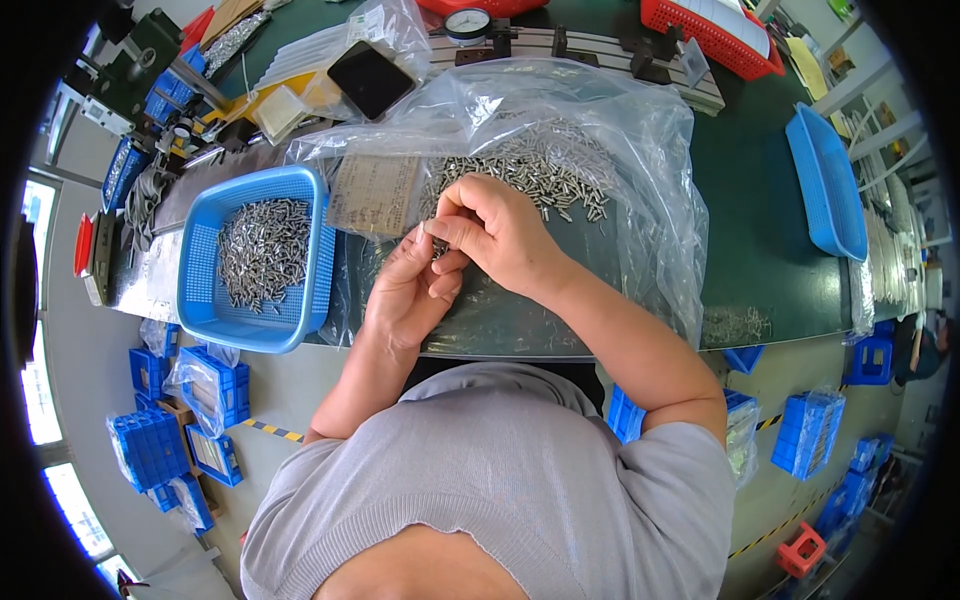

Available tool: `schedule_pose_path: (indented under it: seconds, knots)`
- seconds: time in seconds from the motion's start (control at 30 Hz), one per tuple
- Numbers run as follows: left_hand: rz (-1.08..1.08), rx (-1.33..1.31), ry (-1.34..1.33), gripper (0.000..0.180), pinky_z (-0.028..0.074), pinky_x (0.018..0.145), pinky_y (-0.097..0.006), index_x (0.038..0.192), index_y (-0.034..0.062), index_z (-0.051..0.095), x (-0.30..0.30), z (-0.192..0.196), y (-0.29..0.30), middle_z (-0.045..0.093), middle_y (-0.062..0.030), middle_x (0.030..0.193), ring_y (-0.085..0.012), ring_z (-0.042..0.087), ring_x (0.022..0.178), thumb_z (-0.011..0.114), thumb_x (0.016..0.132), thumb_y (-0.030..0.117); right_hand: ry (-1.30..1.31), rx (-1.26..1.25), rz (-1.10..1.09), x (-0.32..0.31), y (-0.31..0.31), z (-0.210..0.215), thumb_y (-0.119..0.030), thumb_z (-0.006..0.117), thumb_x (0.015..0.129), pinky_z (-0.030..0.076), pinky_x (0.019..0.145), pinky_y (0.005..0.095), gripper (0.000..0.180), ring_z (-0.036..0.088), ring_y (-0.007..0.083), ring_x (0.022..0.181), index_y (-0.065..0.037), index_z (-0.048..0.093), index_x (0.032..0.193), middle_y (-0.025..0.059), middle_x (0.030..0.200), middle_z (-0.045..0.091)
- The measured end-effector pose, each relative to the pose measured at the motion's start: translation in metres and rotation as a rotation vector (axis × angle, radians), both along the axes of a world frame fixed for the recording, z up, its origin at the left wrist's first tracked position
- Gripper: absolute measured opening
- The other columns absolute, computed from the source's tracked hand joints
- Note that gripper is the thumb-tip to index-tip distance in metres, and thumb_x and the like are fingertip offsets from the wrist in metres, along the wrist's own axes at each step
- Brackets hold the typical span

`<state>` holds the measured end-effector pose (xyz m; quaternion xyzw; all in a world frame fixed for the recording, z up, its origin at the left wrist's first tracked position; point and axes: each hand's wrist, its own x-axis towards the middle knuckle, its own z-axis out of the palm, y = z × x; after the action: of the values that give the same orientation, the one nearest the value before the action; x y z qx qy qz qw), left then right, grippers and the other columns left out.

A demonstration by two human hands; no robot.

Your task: Manually inspecting and sorting small metal components at an industrial workbench.

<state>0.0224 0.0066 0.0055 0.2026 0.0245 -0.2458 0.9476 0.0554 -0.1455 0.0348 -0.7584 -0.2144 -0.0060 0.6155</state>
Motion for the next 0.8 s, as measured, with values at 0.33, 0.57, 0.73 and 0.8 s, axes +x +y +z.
schedule_pose_path:
  seconds: [0.33, 0.57, 0.73, 0.8]
  knots:
    - [0.01, 0.008, 0.013, 0.021, 0.037, 0.053, -0.019, 0.097, 0.0025, 0.057, -0.0007, 0.0034, -0.0007, 0.053, -0.0024, 0.085, -0.0089, 0.044, 0.069, 0.055, 0.093, 0.023, -0.031, 0.001, 0.01, -0.0001, -0.0004, 0.0014, -0.008, 0.066, 0.082, 0.045, 0.06, 0.0273, 0.013, 0.056, 0.0153, 0.065, -0.002, 0.056, 0.08, 0.0054, 0.075, 0.055]
    - [0.02, -0.016, 0.029, 0.02, 0.037, 0.053, -0.019, 0.096, 0.003, 0.057, -0.0007, 0.0026, -0.0004, 0.053, -0.0029, 0.084, -0.0091, 0.045, 0.069, 0.055, 0.093, 0.023, -0.107, 0.023, 0.027, 0.0002, -0.0009, 0.0037, -0.008, 0.065, 0.084, 0.046, 0.058, 0.0247, 0.012, 0.056, 0.0123, 0.064, -0.001, 0.058, 0.079, 0.0045, 0.075, 0.055]
    - [0.018, -0.016, 0.031, 0.019, 0.037, 0.052, -0.02, 0.096, 0.0032, 0.057, 0.0006, 0.0003, 0.0008, 0.055, -0.0048, 0.085, -0.0088, 0.045, 0.067, 0.054, 0.094, 0.022, -0.067, 0.082, 0.048, -0.0002, -0.0029, 0.0038, -0.008, 0.063, 0.086, 0.047, 0.058, 0.024, 0.01, 0.058, 0.0114, 0.065, 0.0, 0.061, 0.081, 0.0044, 0.075, 0.055]
    - [0.023, -0.026, 0.033, 0.019, 0.036, 0.051, -0.019, 0.095, 0.0031, 0.057, 0.0004, 0.0006, 0.0007, 0.056, -0.0058, 0.086, -0.0086, 0.045, 0.066, 0.054, 0.094, 0.022, -0.1, 0.077, 0.069, 0.0004, -0.0047, 0.0039, -0.008, 0.061, 0.087, 0.047, 0.058, 0.0237, 0.01, 0.06, 0.0115, 0.065, 0.0, 0.062, 0.082, 0.0046, 0.075, 0.056]
